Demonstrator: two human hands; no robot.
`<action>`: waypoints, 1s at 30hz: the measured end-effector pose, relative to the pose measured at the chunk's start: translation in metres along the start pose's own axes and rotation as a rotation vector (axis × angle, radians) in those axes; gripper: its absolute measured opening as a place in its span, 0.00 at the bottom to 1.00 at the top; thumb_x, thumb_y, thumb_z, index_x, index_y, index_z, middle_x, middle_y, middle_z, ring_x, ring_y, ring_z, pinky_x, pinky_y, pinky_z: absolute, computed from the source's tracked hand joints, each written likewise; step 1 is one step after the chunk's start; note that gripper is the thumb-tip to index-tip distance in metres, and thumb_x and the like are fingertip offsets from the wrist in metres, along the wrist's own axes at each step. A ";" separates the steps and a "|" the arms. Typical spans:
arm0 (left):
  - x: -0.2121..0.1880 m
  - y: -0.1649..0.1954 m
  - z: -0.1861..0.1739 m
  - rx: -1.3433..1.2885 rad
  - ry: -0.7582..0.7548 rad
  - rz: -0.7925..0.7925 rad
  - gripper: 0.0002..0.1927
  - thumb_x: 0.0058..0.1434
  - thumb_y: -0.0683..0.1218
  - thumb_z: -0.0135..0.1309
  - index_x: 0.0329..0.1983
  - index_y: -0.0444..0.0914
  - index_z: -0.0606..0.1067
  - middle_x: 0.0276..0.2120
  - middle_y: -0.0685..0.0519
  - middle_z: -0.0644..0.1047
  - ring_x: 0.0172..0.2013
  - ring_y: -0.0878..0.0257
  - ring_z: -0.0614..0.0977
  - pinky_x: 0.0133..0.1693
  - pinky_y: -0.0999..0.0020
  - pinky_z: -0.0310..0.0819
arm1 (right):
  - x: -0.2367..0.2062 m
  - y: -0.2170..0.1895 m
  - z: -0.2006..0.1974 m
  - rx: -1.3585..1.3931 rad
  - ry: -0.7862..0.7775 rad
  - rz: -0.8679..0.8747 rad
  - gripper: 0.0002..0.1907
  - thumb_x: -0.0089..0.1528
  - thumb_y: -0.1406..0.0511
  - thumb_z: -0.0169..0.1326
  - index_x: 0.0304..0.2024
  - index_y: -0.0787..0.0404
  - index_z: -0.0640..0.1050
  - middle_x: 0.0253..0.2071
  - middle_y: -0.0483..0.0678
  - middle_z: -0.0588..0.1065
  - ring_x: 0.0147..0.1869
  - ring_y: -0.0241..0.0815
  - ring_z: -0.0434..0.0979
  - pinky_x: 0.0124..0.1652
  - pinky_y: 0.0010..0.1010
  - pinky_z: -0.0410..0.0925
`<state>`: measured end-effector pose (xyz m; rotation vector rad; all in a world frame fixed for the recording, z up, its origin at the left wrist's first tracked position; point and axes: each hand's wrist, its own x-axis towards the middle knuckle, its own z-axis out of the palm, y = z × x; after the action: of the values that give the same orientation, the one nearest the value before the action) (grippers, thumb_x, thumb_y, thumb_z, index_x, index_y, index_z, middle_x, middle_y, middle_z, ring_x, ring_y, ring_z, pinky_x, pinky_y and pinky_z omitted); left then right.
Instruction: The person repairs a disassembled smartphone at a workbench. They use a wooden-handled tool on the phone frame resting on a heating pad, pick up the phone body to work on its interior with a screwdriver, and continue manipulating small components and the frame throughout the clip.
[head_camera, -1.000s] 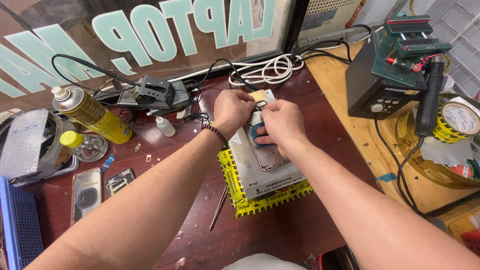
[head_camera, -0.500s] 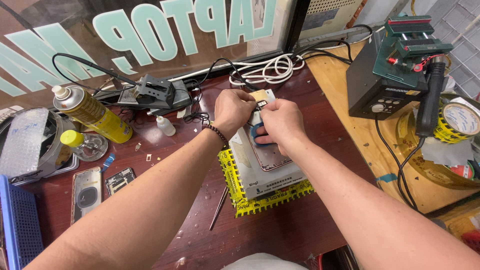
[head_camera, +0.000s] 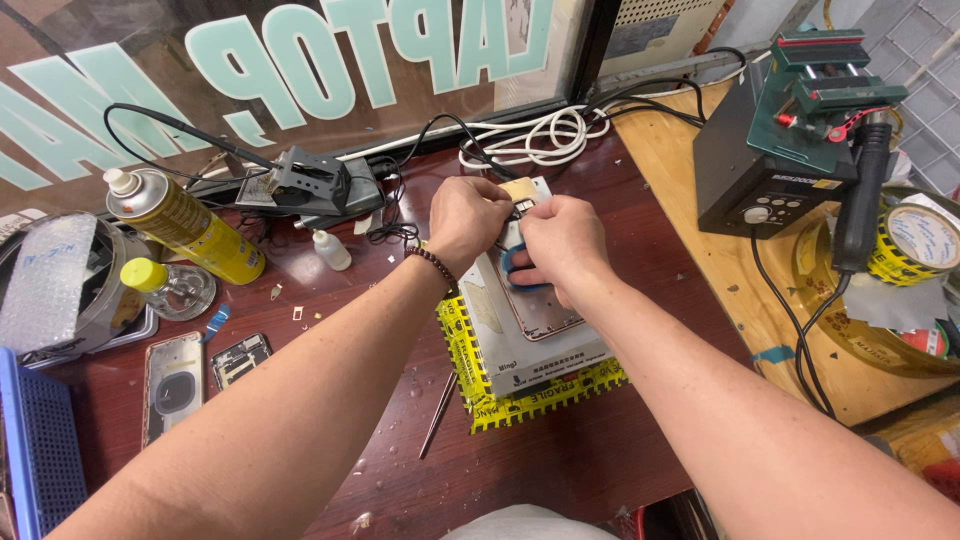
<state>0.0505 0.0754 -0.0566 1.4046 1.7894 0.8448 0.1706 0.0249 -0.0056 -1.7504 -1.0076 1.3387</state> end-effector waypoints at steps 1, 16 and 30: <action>0.000 0.000 0.000 0.003 0.001 -0.001 0.09 0.52 0.46 0.64 0.36 0.43 0.86 0.35 0.50 0.85 0.38 0.59 0.87 0.45 0.66 0.80 | 0.000 0.000 0.000 -0.003 0.003 0.005 0.11 0.63 0.71 0.48 0.46 0.69 0.76 0.41 0.55 0.77 0.35 0.46 0.84 0.32 0.39 0.79; 0.004 -0.003 0.004 0.017 0.012 0.029 0.09 0.52 0.46 0.63 0.36 0.43 0.86 0.36 0.49 0.85 0.39 0.58 0.87 0.45 0.65 0.80 | -0.001 -0.007 0.002 -0.016 0.023 0.053 0.13 0.63 0.72 0.47 0.49 0.69 0.76 0.45 0.55 0.78 0.38 0.51 0.86 0.33 0.41 0.79; 0.003 -0.003 0.002 0.010 0.023 0.027 0.09 0.51 0.46 0.64 0.36 0.43 0.86 0.36 0.49 0.85 0.40 0.57 0.87 0.46 0.64 0.80 | -0.005 -0.009 0.002 -0.036 0.015 0.047 0.13 0.63 0.72 0.48 0.50 0.69 0.75 0.46 0.56 0.78 0.40 0.51 0.86 0.35 0.40 0.79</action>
<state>0.0503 0.0774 -0.0608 1.4341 1.7978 0.8702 0.1663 0.0246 0.0035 -1.8181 -0.9938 1.3426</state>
